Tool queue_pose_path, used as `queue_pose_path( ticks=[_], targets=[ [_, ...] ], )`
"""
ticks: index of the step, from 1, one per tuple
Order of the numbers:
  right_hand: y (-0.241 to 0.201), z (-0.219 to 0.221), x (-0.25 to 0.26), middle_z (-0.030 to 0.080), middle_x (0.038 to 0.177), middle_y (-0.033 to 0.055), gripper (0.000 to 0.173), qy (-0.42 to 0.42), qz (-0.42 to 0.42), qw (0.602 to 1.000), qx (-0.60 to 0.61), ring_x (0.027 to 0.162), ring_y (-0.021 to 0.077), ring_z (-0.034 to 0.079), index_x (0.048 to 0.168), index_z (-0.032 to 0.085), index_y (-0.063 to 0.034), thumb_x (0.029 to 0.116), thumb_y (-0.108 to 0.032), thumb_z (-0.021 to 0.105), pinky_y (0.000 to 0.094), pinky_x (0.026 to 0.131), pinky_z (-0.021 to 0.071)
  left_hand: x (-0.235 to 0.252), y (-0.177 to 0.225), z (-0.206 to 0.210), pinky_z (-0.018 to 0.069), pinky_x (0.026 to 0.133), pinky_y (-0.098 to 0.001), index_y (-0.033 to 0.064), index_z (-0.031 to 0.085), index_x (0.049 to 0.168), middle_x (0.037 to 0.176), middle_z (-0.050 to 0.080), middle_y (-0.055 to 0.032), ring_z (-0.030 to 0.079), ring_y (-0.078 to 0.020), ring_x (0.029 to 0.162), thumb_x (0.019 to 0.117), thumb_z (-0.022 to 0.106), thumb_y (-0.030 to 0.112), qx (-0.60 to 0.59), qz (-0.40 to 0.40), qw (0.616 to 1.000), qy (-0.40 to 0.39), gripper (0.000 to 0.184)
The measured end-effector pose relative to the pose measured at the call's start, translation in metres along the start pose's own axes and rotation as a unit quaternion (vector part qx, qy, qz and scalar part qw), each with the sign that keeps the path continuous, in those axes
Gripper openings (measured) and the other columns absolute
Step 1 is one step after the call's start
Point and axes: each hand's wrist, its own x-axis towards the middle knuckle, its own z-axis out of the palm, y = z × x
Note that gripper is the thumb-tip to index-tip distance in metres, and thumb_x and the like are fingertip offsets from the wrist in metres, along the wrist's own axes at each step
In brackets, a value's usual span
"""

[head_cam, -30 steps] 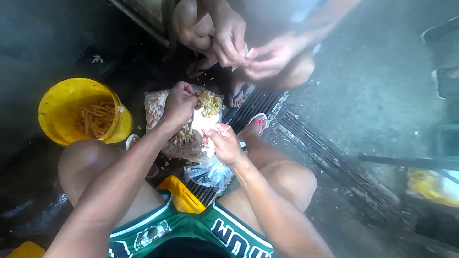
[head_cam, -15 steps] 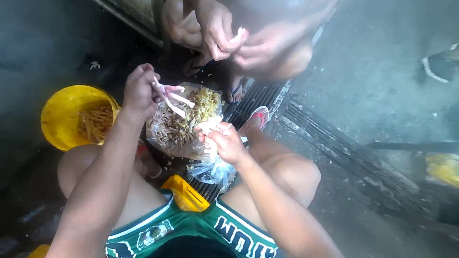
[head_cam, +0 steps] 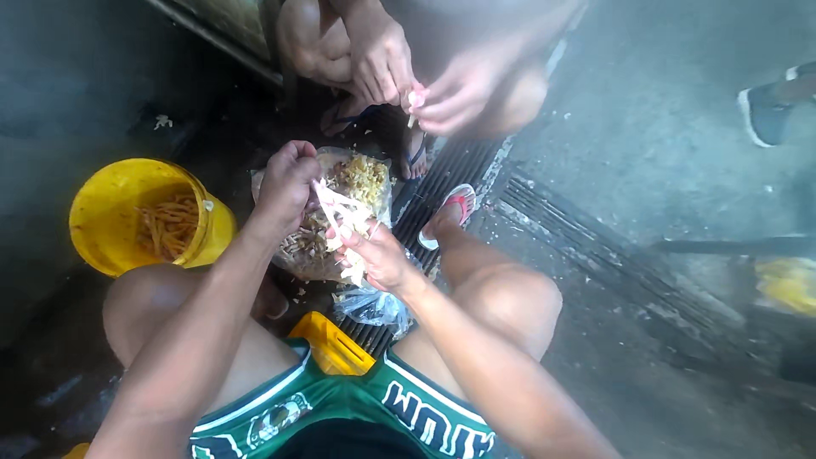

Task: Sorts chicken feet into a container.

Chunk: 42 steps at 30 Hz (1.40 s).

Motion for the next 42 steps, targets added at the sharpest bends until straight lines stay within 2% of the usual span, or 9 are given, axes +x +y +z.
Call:
queue_pose_path(
  ticks=[2, 7, 10, 13, 16, 20, 25, 35, 42],
  targets=[
    [0.0, 0.003, 0.001, 0.065, 0.087, 0.0071, 0.022, 0.006, -0.002, 1.0, 0.008, 0.065, 0.0122, 0.059, 0.115, 0.065, -0.0078, 0.0993, -0.023, 0.065, 0.0274, 0.061, 0.0541, 0.003, -0.003, -0.001, 0.0443, 0.046, -0.0238, 0.0098, 0.056, 0.108, 0.07, 0.053, -0.0012, 0.049, -0.0094, 0.05, 0.0933, 0.054, 0.003, 0.025, 0.015, 1.0, 0.008, 0.016],
    [-0.008, 0.005, -0.003, 0.061, 0.077, 0.0052, 0.009, -0.01, -0.039, 0.999, 0.017, 0.062, 0.0112, 0.057, 0.101, 0.066, -0.0065, 0.0978, -0.014, 0.063, 0.0272, 0.059, 0.052, 0.011, -0.003, -0.009, 0.0471, 0.049, -0.0271, 0.0064, 0.057, 0.112, 0.072, 0.058, -0.0025, 0.054, -0.0113, 0.054, 0.0925, 0.056, 0.003, 0.093, 0.049, 0.992, 0.065, 0.02],
    [-0.014, 0.003, -0.012, 0.062, 0.077, 0.0053, 0.008, -0.039, -0.078, 0.996, 0.025, 0.063, 0.011, 0.058, 0.1, 0.067, -0.006, 0.0976, -0.013, 0.064, 0.0277, 0.06, 0.0528, 0.024, 0.007, -0.03, 0.0496, 0.048, -0.0256, 0.0067, 0.054, 0.115, 0.077, 0.059, -0.0012, 0.055, -0.0099, 0.054, 0.0956, 0.052, 0.005, 0.039, 0.036, 0.988, 0.144, 0.019],
    [-0.015, -0.002, -0.013, 0.064, 0.079, 0.0056, 0.013, 0.002, -0.072, 0.997, -0.001, 0.063, 0.0117, 0.058, 0.1, 0.068, -0.0068, 0.099, -0.019, 0.063, 0.0279, 0.058, 0.052, 0.025, 0.022, -0.045, 0.0545, 0.051, -0.0287, 0.0136, 0.05, 0.107, 0.069, 0.055, 0.0024, 0.056, -0.0101, 0.052, 0.0965, 0.049, 0.008, -0.022, 0.033, 0.986, 0.165, 0.012],
    [-0.016, -0.006, -0.007, 0.062, 0.08, 0.0028, 0.03, 0.02, -0.051, 0.998, -0.031, 0.061, 0.01, 0.056, 0.098, 0.065, -0.0089, 0.1061, -0.033, 0.048, 0.0266, 0.056, 0.0509, 0.017, 0.024, -0.035, 0.0604, 0.058, -0.0369, 0.0148, 0.048, 0.108, 0.064, 0.051, 0.0035, 0.056, -0.0116, 0.051, 0.0947, 0.048, 0.005, -0.041, 0.029, 0.993, 0.106, 0.016],
    [-0.015, -0.005, 0.0, 0.06, 0.079, 0.0026, 0.04, 0.007, -0.047, 0.999, -0.02, 0.058, 0.0098, 0.054, 0.098, 0.064, -0.0105, 0.1077, -0.044, 0.043, 0.0258, 0.054, 0.0505, 0.007, 0.012, -0.014, 0.0482, 0.043, -0.0222, 0.012, 0.051, 0.111, 0.064, 0.053, 0.0036, 0.052, -0.0065, 0.046, 0.0943, 0.05, 0.003, -0.04, 0.015, 0.998, 0.035, 0.019],
    [-0.013, 0.0, 0.0, 0.057, 0.076, 0.0025, 0.028, 0.014, -0.036, 0.999, 0.019, 0.059, 0.0102, 0.053, 0.097, 0.062, -0.0118, 0.1062, -0.036, 0.052, 0.026, 0.054, 0.0493, 0.002, 0.006, -0.002, 0.0426, 0.042, -0.0198, 0.0113, 0.052, 0.112, 0.067, 0.053, 0.0019, 0.047, -0.0063, 0.046, 0.0983, 0.048, 0.004, -0.03, -0.015, 0.999, 0.015, 0.016],
    [-0.016, -0.002, -0.003, 0.058, 0.072, 0.002, 0.021, 0.084, -0.099, 0.992, -0.011, 0.057, 0.0097, 0.055, 0.096, 0.068, -0.0105, 0.105, -0.027, 0.057, 0.0266, 0.052, 0.0511, 0.004, 0.006, 0.0, 0.0426, 0.041, -0.0215, 0.0081, 0.053, 0.114, 0.069, 0.053, -0.0015, 0.048, -0.0084, 0.046, 0.0919, 0.054, 0.0, 0.036, 0.009, 0.998, 0.044, 0.023],
    [-0.02, 0.002, -0.003, 0.052, 0.061, 0.0004, 0.031, 0.159, -0.114, 0.963, -0.184, 0.047, 0.0107, 0.047, 0.081, 0.063, -0.0124, 0.1045, -0.031, 0.056, 0.0276, 0.043, 0.0425, 0.005, 0.009, -0.001, 0.0473, 0.046, -0.0281, 0.0064, 0.055, 0.116, 0.069, 0.058, -0.0032, 0.055, -0.0129, 0.051, 0.0914, 0.059, 0.005, 0.144, 0.059, 0.98, 0.12, 0.025]
  ],
)
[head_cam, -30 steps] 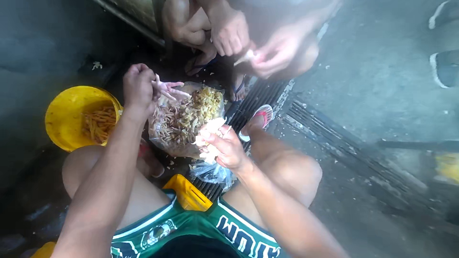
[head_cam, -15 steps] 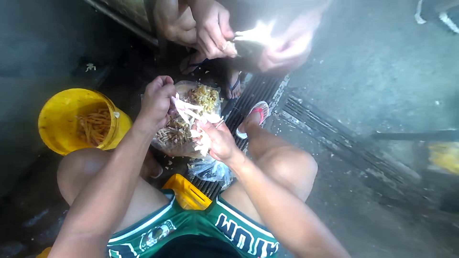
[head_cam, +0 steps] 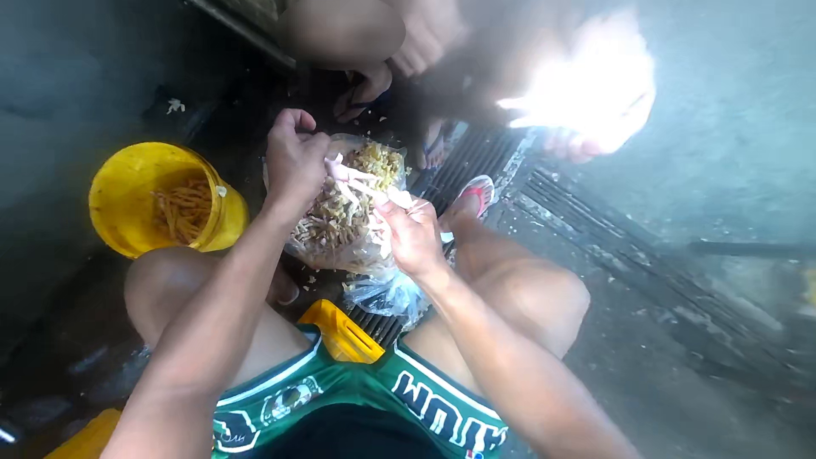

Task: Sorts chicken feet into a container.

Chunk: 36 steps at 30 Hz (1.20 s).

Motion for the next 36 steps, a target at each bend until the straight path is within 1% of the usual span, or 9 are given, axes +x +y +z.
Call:
queue_pose_path(
  ticks=[4, 8, 11, 14, 18, 23, 28, 31, 36],
  targets=[
    [0.0, -0.004, 0.0, 0.055, 0.063, 0.0022, 0.03, 0.051, 0.03, 0.996, -0.062, 0.048, 0.0141, 0.051, 0.084, 0.064, -0.0137, 0.1038, -0.034, 0.055, 0.0327, 0.043, 0.0446, 0.005, 0.015, -0.028, 0.0606, 0.06, -0.0364, 0.0027, 0.055, 0.124, 0.088, 0.065, -0.0077, 0.067, -0.0169, 0.067, 0.0926, 0.059, 0.009, 0.029, 0.037, 0.996, 0.077, 0.032],
    [-0.007, -0.022, 0.002, 0.055, 0.071, 0.0016, 0.032, 0.056, 0.08, 0.995, 0.006, 0.05, 0.0129, 0.05, 0.099, 0.064, -0.0159, 0.1055, -0.044, 0.053, 0.0293, 0.044, 0.0449, 0.018, 0.028, -0.099, 0.0605, 0.065, -0.0365, 0.0064, 0.057, 0.128, 0.092, 0.068, -0.0057, 0.068, -0.014, 0.073, 0.0908, 0.062, 0.017, 0.199, 0.052, 0.973, 0.101, 0.039],
    [-0.014, -0.027, 0.001, 0.058, 0.072, -0.0005, 0.027, 0.044, 0.052, 0.992, 0.11, 0.056, 0.0108, 0.055, 0.098, 0.063, -0.0133, 0.1078, -0.035, 0.05, 0.0273, 0.051, 0.05, 0.015, 0.03, -0.159, 0.0494, 0.091, -0.0671, 0.0024, 0.06, 0.13, 0.118, 0.065, -0.0262, 0.064, -0.0428, 0.107, 0.0933, 0.07, 0.023, 0.405, -0.032, 0.911, 0.063, 0.043],
    [-0.017, -0.038, -0.01, 0.066, 0.082, 0.0041, 0.029, 0.026, 0.03, 0.99, 0.137, 0.059, 0.0114, 0.058, 0.106, 0.064, -0.0077, 0.107, -0.024, 0.04, 0.0276, 0.052, 0.0513, 0.011, 0.007, -0.175, 0.0402, 0.099, -0.0765, 0.0009, 0.059, 0.136, 0.129, 0.06, -0.0336, 0.055, -0.0533, 0.121, 0.0915, 0.078, 0.035, 0.458, -0.139, 0.877, 0.052, 0.059],
    [-0.022, -0.053, -0.007, 0.066, 0.082, 0.005, 0.033, -0.009, -0.021, 0.992, 0.121, 0.057, 0.0109, 0.055, 0.103, 0.065, -0.0033, 0.1038, -0.015, 0.034, 0.0274, 0.049, 0.049, 0.007, 0.0, -0.108, 0.0466, 0.093, -0.0725, 0.0027, 0.061, 0.134, 0.121, 0.064, -0.031, 0.062, -0.0496, 0.112, 0.095, 0.073, 0.031, 0.43, -0.107, 0.896, 0.016, 0.05],
    [-0.037, -0.069, -0.002, 0.064, 0.089, 0.0036, 0.03, 0.004, -0.049, 0.99, 0.132, 0.062, 0.0105, 0.057, 0.118, 0.06, -0.0022, 0.0992, -0.006, 0.037, 0.0262, 0.052, 0.0506, 0.02, -0.08, 0.01, 0.05, 0.097, -0.0643, 0.0026, 0.069, 0.124, 0.118, 0.069, -0.0242, 0.066, -0.0404, 0.11, 0.1002, 0.064, 0.025, 0.379, -0.089, 0.904, -0.177, 0.033],
    [-0.042, -0.091, -0.001, 0.063, 0.08, 0.0011, 0.021, 0.028, 0.0, 0.998, 0.064, 0.057, 0.0089, 0.056, 0.097, 0.064, -0.0072, 0.0951, -0.004, 0.044, 0.0241, 0.049, 0.0488, 0.006, -0.178, 0.111, 0.0525, 0.093, -0.063, 0.0018, 0.071, 0.118, 0.113, 0.07, -0.0234, 0.068, -0.0397, 0.106, 0.1017, 0.058, 0.028, 0.414, -0.176, 0.868, -0.21, 0.034],
    [-0.043, -0.102, 0.0, 0.056, 0.07, 0.0, 0.02, 0.022, 0.027, 0.995, 0.097, 0.053, 0.0084, 0.052, 0.096, 0.062, -0.0073, 0.0966, -0.006, 0.043, 0.0233, 0.046, 0.0464, -0.011, -0.137, 0.143, 0.0476, 0.103, -0.0587, -0.0044, 0.061, 0.128, 0.129, 0.063, -0.0268, 0.061, -0.0401, 0.123, 0.1083, 0.049, 0.024, 0.45, -0.292, 0.811, -0.233, 0.037],
    [-0.053, -0.111, 0.002, 0.055, 0.067, 0.0057, 0.022, 0.038, 0.009, 0.99, 0.133, 0.046, 0.011, 0.048, 0.098, 0.063, -0.0023, 0.0934, -0.004, 0.042, 0.0235, 0.039, 0.0413, -0.012, -0.132, 0.163, 0.0479, 0.104, -0.0562, -0.0016, 0.055, 0.138, 0.139, 0.058, -0.0242, 0.058, -0.0376, 0.128, 0.1058, 0.054, 0.024, 0.508, -0.292, 0.785, -0.2, 0.041]
  ],
)
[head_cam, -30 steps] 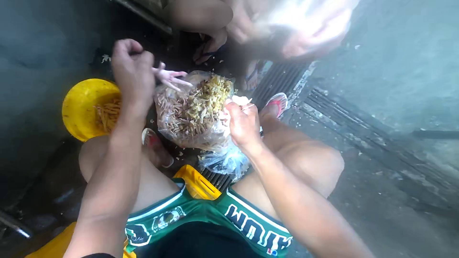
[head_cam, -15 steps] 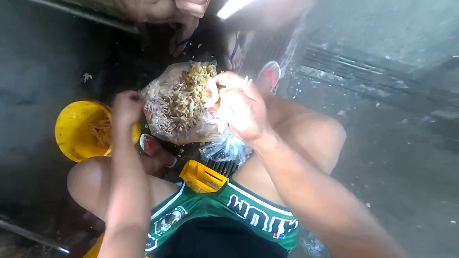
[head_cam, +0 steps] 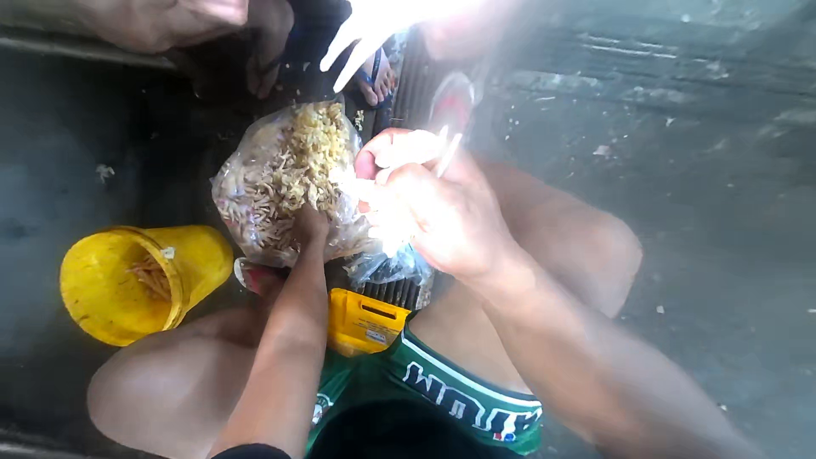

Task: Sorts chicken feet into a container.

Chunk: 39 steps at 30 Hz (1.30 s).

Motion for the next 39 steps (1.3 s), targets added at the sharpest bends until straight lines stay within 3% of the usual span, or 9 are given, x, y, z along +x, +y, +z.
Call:
queue_pose_path(
  ticks=[6, 10, 14, 17, 20, 24, 28, 31, 39],
  targets=[
    [-0.004, 0.001, 0.007, 0.057, 0.071, 0.0063, 0.021, -0.048, -0.01, 0.998, -0.039, 0.048, 0.0127, 0.05, 0.101, 0.064, -0.0029, 0.0897, -0.002, 0.046, 0.0246, 0.037, 0.0402, 0.002, -0.004, -0.006, 0.0466, 0.106, -0.0547, -0.0046, 0.059, 0.133, 0.135, 0.061, -0.0246, 0.059, -0.0377, 0.128, 0.1067, 0.055, 0.03, 0.001, 0.0, 1.0, 0.002, 0.044],
    [0.001, -0.001, 0.012, 0.065, 0.082, 0.0022, 0.029, -0.083, 0.006, 0.995, -0.062, 0.057, 0.0083, 0.054, 0.109, 0.071, -0.0069, 0.0982, -0.003, 0.045, 0.0231, 0.047, 0.0461, 0.005, -0.026, -0.011, 0.0453, 0.103, -0.0586, -0.0058, 0.063, 0.128, 0.127, 0.063, -0.0289, 0.06, -0.042, 0.121, 0.1087, 0.05, 0.024, -0.09, 0.048, 0.995, 0.0, 0.038],
    [0.008, 0.001, 0.014, 0.067, 0.079, 0.0013, 0.028, -0.076, 0.025, 0.992, -0.095, 0.055, 0.008, 0.056, 0.095, 0.072, -0.0076, 0.0955, -0.004, 0.044, 0.0246, 0.048, 0.0497, 0.051, -0.082, -0.005, 0.0523, 0.091, -0.0615, 0.0043, 0.071, 0.118, 0.11, 0.07, -0.0216, 0.067, -0.0375, 0.103, 0.107, 0.049, 0.035, -0.118, 0.157, 0.979, 0.062, 0.039],
    [0.016, 0.006, 0.013, 0.064, 0.074, 0.0015, 0.026, -0.084, 0.055, 0.981, -0.169, 0.055, 0.0098, 0.057, 0.093, 0.072, -0.0095, 0.0966, -0.007, 0.046, 0.0275, 0.049, 0.0504, 0.008, -0.106, -0.04, 0.0549, 0.081, -0.0585, 0.0078, 0.068, 0.12, 0.107, 0.069, -0.0197, 0.068, -0.0346, 0.092, 0.1081, 0.046, 0.045, -0.158, 0.239, 0.957, 0.054, 0.045],
    [0.026, 0.018, 0.013, 0.064, 0.074, 0.0023, 0.025, -0.103, 0.102, 0.952, -0.269, 0.059, 0.013, 0.057, 0.097, 0.074, -0.0119, 0.0997, -0.012, 0.049, 0.0353, 0.054, 0.0493, -0.021, -0.107, -0.072, 0.0531, 0.064, -0.0443, 0.0045, 0.072, 0.106, 0.079, 0.065, -0.0105, 0.06, -0.0214, 0.066, 0.107, 0.052, 0.032, -0.212, 0.286, 0.932, 0.072, 0.034],
    [0.048, 0.041, 0.01, 0.063, 0.079, 0.0082, 0.031, -0.117, 0.153, 0.933, -0.305, 0.066, 0.0194, 0.06, 0.1, 0.071, -0.0074, 0.1034, -0.035, 0.058, 0.0445, 0.063, 0.0522, -0.084, -0.113, -0.099, 0.0485, 0.05, -0.0349, 0.0109, 0.07, 0.107, 0.075, 0.064, -0.0074, 0.055, -0.0179, 0.055, 0.1076, 0.054, 0.035, -0.223, 0.348, 0.907, 0.079, 0.029],
    [0.059, 0.053, 0.001, 0.063, 0.075, 0.0085, 0.051, -0.078, 0.143, 0.958, -0.236, 0.058, 0.0194, 0.058, 0.104, 0.07, -0.0089, 0.0979, -0.058, 0.06, 0.0398, 0.056, 0.0525, -0.125, -0.107, -0.105, 0.0597, 0.078, -0.0397, 0.007, 0.073, 0.1, 0.099, 0.068, -0.006, 0.067, -0.0164, 0.085, 0.1025, 0.062, 0.019, -0.052, 0.443, 0.87, 0.21, 0.017],
    [0.058, 0.058, -0.005, 0.066, 0.074, 0.0079, 0.049, -0.061, 0.145, 0.966, -0.206, 0.056, 0.0183, 0.06, 0.101, 0.07, -0.0103, 0.0967, -0.058, 0.063, 0.0352, 0.05, 0.0512, -0.136, -0.104, -0.094, 0.0604, 0.077, -0.0376, 0.0067, 0.073, 0.094, 0.097, 0.066, -0.0064, 0.067, -0.0169, 0.086, 0.0985, 0.064, 0.013, -0.005, 0.481, 0.836, 0.265, 0.012],
    [0.078, 0.064, 0.008, 0.062, 0.073, 0.0024, 0.032, 0.017, 0.201, 0.978, -0.055, 0.053, 0.0103, 0.051, 0.105, 0.068, -0.0125, 0.0943, -0.042, 0.073, 0.0258, 0.049, 0.0458, -0.105, -0.099, -0.093, 0.0568, 0.075, -0.031, 0.008, 0.07, 0.095, 0.094, 0.063, -0.003, 0.063, -0.0116, 0.082, 0.1073, 0.054, 0.022, -0.136, 0.508, 0.833, 0.174, 0.024]
  ],
)
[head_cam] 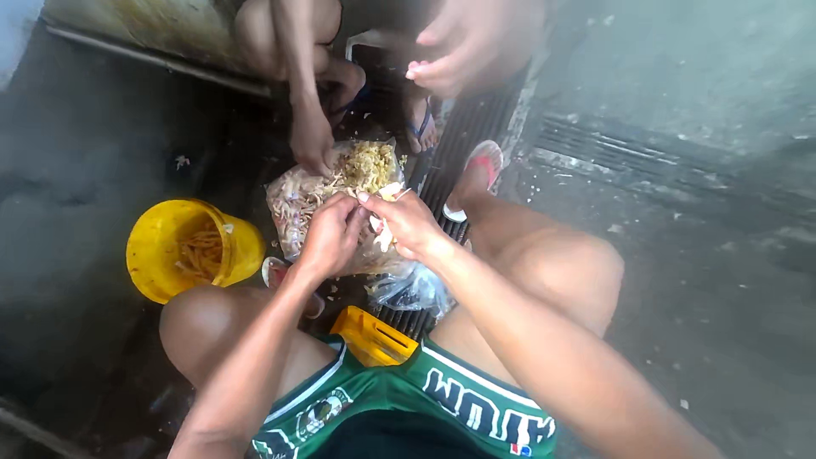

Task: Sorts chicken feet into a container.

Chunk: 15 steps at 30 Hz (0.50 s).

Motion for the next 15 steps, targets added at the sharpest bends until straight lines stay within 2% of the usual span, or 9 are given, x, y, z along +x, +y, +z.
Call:
queue_pose_path(
  ticks=[2, 4, 6, 8, 9, 10, 11, 12, 15],
  targets=[
    [-0.004, -0.001, 0.001, 0.064, 0.078, 0.0024, 0.037, -0.034, -0.006, 0.999, -0.022, 0.056, 0.0104, 0.054, 0.108, 0.069, -0.0129, 0.094, -0.047, 0.072, 0.0265, 0.051, 0.0487, -0.001, 0.001, -0.011, 0.0564, 0.072, -0.0299, 0.0081, 0.069, 0.095, 0.096, 0.063, -0.0028, 0.062, -0.011, 0.082, 0.1076, 0.053, 0.022, -0.032, 0.007, 0.999, -0.016, 0.025],
    [-0.002, -0.005, 0.004, 0.067, 0.081, 0.0041, 0.037, -0.091, -0.038, 0.994, -0.036, 0.06, 0.0129, 0.059, 0.108, 0.069, -0.0115, 0.0939, -0.045, 0.073, 0.0291, 0.054, 0.0525, -0.004, 0.001, -0.023, 0.0569, 0.07, -0.0288, 0.0086, 0.069, 0.096, 0.097, 0.064, -0.0021, 0.063, -0.0102, 0.081, 0.108, 0.051, 0.024, -0.097, 0.002, 0.994, -0.045, 0.026],
    [0.0, -0.009, 0.006, 0.066, 0.081, 0.0042, 0.032, -0.148, -0.09, 0.982, -0.07, 0.062, 0.0127, 0.061, 0.107, 0.066, -0.0102, 0.0937, -0.037, 0.075, 0.0283, 0.055, 0.0551, 0.0, -0.006, -0.031, 0.0535, 0.065, -0.0288, 0.0079, 0.068, 0.095, 0.089, 0.064, -0.002, 0.061, -0.0106, 0.073, 0.1074, 0.048, 0.022, -0.185, -0.008, 0.981, -0.061, 0.027],
    [0.001, -0.01, 0.007, 0.067, 0.078, 0.003, 0.027, -0.179, -0.147, 0.964, -0.128, 0.061, 0.0107, 0.062, 0.103, 0.066, -0.008, 0.089, -0.026, 0.08, 0.0264, 0.054, 0.055, 0.005, -0.016, -0.037, 0.051, 0.06, -0.0289, 0.0063, 0.066, 0.091, 0.074, 0.063, -0.0021, 0.059, -0.0111, 0.064, 0.105, 0.045, 0.019, -0.254, -0.007, 0.965, -0.066, 0.029],
    [0.001, -0.009, 0.005, 0.065, 0.077, 0.0029, 0.031, -0.175, -0.165, 0.954, -0.177, 0.062, 0.0109, 0.061, 0.102, 0.066, -0.0077, 0.0838, -0.025, 0.084, 0.0275, 0.055, 0.0541, 0.006, -0.018, -0.04, 0.0513, 0.06, -0.0286, 0.0062, 0.067, 0.089, 0.072, 0.063, -0.0016, 0.059, -0.0109, 0.064, 0.104, 0.045, 0.018, -0.261, -0.003, 0.963, -0.075, 0.029],
    [0.001, -0.007, 0.004, 0.067, 0.08, 0.0028, 0.037, -0.174, -0.176, 0.944, -0.219, 0.066, 0.0109, 0.063, 0.105, 0.067, -0.0078, 0.08, -0.024, 0.088, 0.0291, 0.059, 0.0558, 0.006, -0.017, -0.043, 0.0506, 0.059, -0.028, 0.007, 0.068, 0.087, 0.071, 0.062, -0.0004, 0.059, -0.0098, 0.063, 0.1033, 0.046, 0.018, -0.248, -0.001, 0.965, -0.086, 0.029],
    [0.001, -0.006, 0.003, 0.071, 0.088, 0.0019, 0.042, -0.178, -0.182, 0.934, -0.252, 0.074, 0.01, 0.067, 0.111, 0.069, -0.0091, 0.0783, -0.024, 0.09, 0.0305, 0.068, 0.0602, 0.006, -0.016, -0.044, 0.0497, 0.058, -0.0273, 0.0087, 0.068, 0.084, 0.07, 0.062, 0.001, 0.058, -0.0085, 0.063, 0.1025, 0.048, 0.018, -0.225, -0.002, 0.969, -0.099, 0.028],
    [0.003, -0.004, 0.003, 0.072, 0.09, 0.0009, 0.04, -0.179, -0.183, 0.928, -0.269, 0.077, 0.0091, 0.069, 0.111, 0.069, -0.01, 0.0779, -0.021, 0.09, 0.0308, 0.071, 0.0614, 0.004, -0.013, -0.045, 0.0498, 0.059, -0.0279, 0.01, 0.068, 0.083, 0.07, 0.062, 0.0016, 0.059, -0.0082, 0.063, 0.1027, 0.051, 0.019, -0.201, -0.007, 0.973, -0.116, 0.027],
    [0.009, 0.001, 0.002, 0.071, 0.082, 0.0002, 0.024, -0.148, -0.194, 0.917, -0.316, 0.07, 0.0086, 0.068, 0.101, 0.07, -0.0109, 0.0829, -0.017, 0.085, 0.0319, 0.065, 0.0603, 0.0, -0.005, -0.047, 0.0594, 0.065, -0.0301, 0.0115, 0.069, 0.086, 0.077, 0.068, 0.0017, 0.067, -0.0078, 0.07, 0.1026, 0.055, 0.02, -0.15, -0.005, 0.976, -0.159, 0.024]
  ],
)
